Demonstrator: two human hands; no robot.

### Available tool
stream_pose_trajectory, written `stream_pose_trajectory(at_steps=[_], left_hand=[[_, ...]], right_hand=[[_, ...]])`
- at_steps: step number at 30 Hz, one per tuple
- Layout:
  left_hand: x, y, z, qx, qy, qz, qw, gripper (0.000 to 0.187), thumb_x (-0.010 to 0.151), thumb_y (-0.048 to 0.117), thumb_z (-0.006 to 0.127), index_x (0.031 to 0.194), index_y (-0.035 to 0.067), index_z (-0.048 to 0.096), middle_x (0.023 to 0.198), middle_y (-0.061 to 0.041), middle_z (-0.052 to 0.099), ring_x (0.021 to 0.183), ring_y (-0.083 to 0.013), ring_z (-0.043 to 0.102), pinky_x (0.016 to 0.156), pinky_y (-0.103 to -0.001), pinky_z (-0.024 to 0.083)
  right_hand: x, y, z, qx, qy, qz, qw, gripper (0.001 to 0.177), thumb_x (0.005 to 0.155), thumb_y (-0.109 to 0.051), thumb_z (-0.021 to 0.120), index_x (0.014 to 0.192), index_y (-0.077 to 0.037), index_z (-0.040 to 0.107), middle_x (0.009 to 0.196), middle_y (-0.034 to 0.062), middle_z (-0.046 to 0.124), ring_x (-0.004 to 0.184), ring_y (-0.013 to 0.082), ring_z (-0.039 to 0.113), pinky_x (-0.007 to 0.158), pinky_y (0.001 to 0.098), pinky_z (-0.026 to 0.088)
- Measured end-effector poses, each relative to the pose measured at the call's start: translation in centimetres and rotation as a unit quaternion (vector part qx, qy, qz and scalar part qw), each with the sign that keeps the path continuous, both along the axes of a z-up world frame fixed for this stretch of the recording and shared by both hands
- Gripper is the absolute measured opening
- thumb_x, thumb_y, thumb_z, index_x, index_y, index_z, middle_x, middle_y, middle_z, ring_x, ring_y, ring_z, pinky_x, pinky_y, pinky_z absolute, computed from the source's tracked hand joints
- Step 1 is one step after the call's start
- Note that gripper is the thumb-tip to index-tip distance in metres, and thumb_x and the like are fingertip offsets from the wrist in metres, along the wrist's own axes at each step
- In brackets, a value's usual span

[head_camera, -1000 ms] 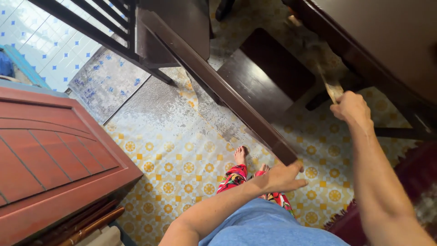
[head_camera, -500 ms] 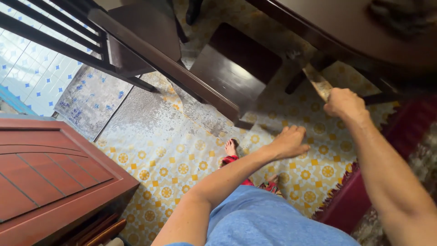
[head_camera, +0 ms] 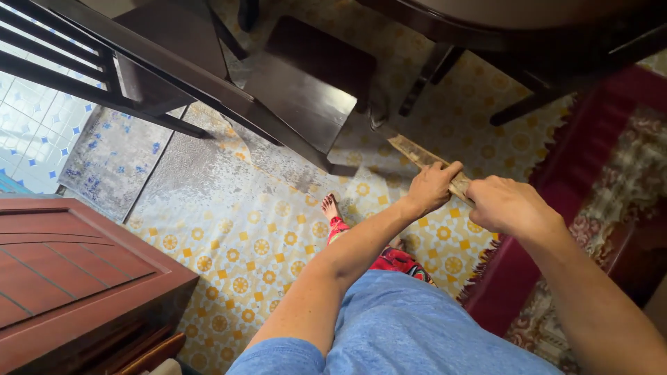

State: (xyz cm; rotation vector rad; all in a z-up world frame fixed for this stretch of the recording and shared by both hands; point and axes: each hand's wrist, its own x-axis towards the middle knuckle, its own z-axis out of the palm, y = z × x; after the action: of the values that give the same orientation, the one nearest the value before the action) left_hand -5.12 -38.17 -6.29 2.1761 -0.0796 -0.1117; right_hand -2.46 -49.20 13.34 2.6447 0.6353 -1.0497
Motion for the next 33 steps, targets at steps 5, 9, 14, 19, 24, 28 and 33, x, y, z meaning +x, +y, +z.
stream_pose_trajectory(at_steps=[5,9,14,19,24,28,33], left_hand=[[0.7,-4.3,0.3,0.115,-0.074,-0.129,0.982,0.036,0.087,0.010,0.063,0.122,0.016,0.061,0.095,-0.016,0.073,0.094,-0.0394,0.072,0.079,-0.051,0.058],[0.9,-7.9,6.0,0.179,-0.073,-0.246,0.950,0.012,0.080,0.014,0.068,0.091,0.017,0.072,0.085,-0.010,0.075,0.085,-0.0351,0.074,0.067,-0.049,0.059],[1.3,-11.8,4.5,0.118,-0.059,-0.244,0.961,0.015,0.068,0.022,0.077,0.082,0.019,0.073,0.081,-0.009,0.075,0.081,-0.0345,0.074,0.064,-0.048,0.059],[-1.0,-14.0,-5.5,0.122,-0.229,-0.162,0.952,0.042,0.062,0.025,0.080,0.100,0.013,0.068,0.091,-0.004,0.070,0.095,-0.0273,0.069,0.079,-0.048,0.056],[-0.6,-15.8,-10.9,0.138,-0.198,-0.242,0.940,0.034,0.075,0.024,0.079,0.104,0.016,0.065,0.098,-0.002,0.069,0.103,-0.0239,0.068,0.079,-0.043,0.058],[0.4,-11.8,-12.7,0.153,-0.125,-0.312,0.929,0.027,0.071,0.025,0.082,0.094,0.017,0.070,0.095,-0.006,0.070,0.097,-0.0276,0.068,0.076,-0.045,0.058],[-1.3,-5.3,-11.1,0.221,-0.104,-0.183,0.952,0.035,0.053,0.030,0.088,0.080,0.014,0.071,0.089,-0.010,0.069,0.089,-0.0316,0.069,0.068,-0.043,0.059]], right_hand=[[-1.4,-7.3,2.7,0.075,0.045,-0.050,0.995,0.047,0.082,-0.030,0.070,0.128,-0.022,0.069,0.103,0.0146,0.077,0.097,0.0339,0.074,0.085,0.0464,0.060],[-3.0,-12.9,6.1,0.000,0.147,-0.139,0.979,0.057,0.102,-0.038,0.057,0.157,-0.026,0.049,0.073,0.0209,0.069,0.065,0.0278,0.069,0.068,0.0405,0.061],[-3.1,-20.1,2.7,-0.045,0.197,-0.299,0.933,0.054,0.107,-0.030,0.044,0.161,-0.024,0.042,0.075,0.0134,0.066,0.056,0.0262,0.069,0.049,0.0374,0.057],[-3.5,-23.2,-3.9,0.039,0.284,-0.404,0.869,0.046,0.106,-0.027,0.051,0.150,-0.017,0.041,0.081,0.0164,0.071,0.058,0.0285,0.072,0.047,0.0442,0.058],[-6.1,-27.1,-10.4,0.042,0.255,-0.263,0.930,0.053,0.105,-0.030,0.042,0.157,-0.024,0.033,0.076,0.0113,0.064,0.057,0.0192,0.060,0.047,0.0325,0.055],[-4.4,-19.0,-3.9,0.116,0.346,-0.366,0.856,0.048,0.104,-0.035,0.051,0.151,-0.033,0.042,0.067,0.0091,0.061,0.051,0.0214,0.057,0.045,0.0385,0.051],[-3.1,-15.8,-10.3,0.160,0.303,-0.288,0.894,0.045,0.102,-0.026,0.049,0.147,-0.028,0.048,0.067,0.0075,0.060,0.054,0.0193,0.057,0.048,0.0382,0.052]])
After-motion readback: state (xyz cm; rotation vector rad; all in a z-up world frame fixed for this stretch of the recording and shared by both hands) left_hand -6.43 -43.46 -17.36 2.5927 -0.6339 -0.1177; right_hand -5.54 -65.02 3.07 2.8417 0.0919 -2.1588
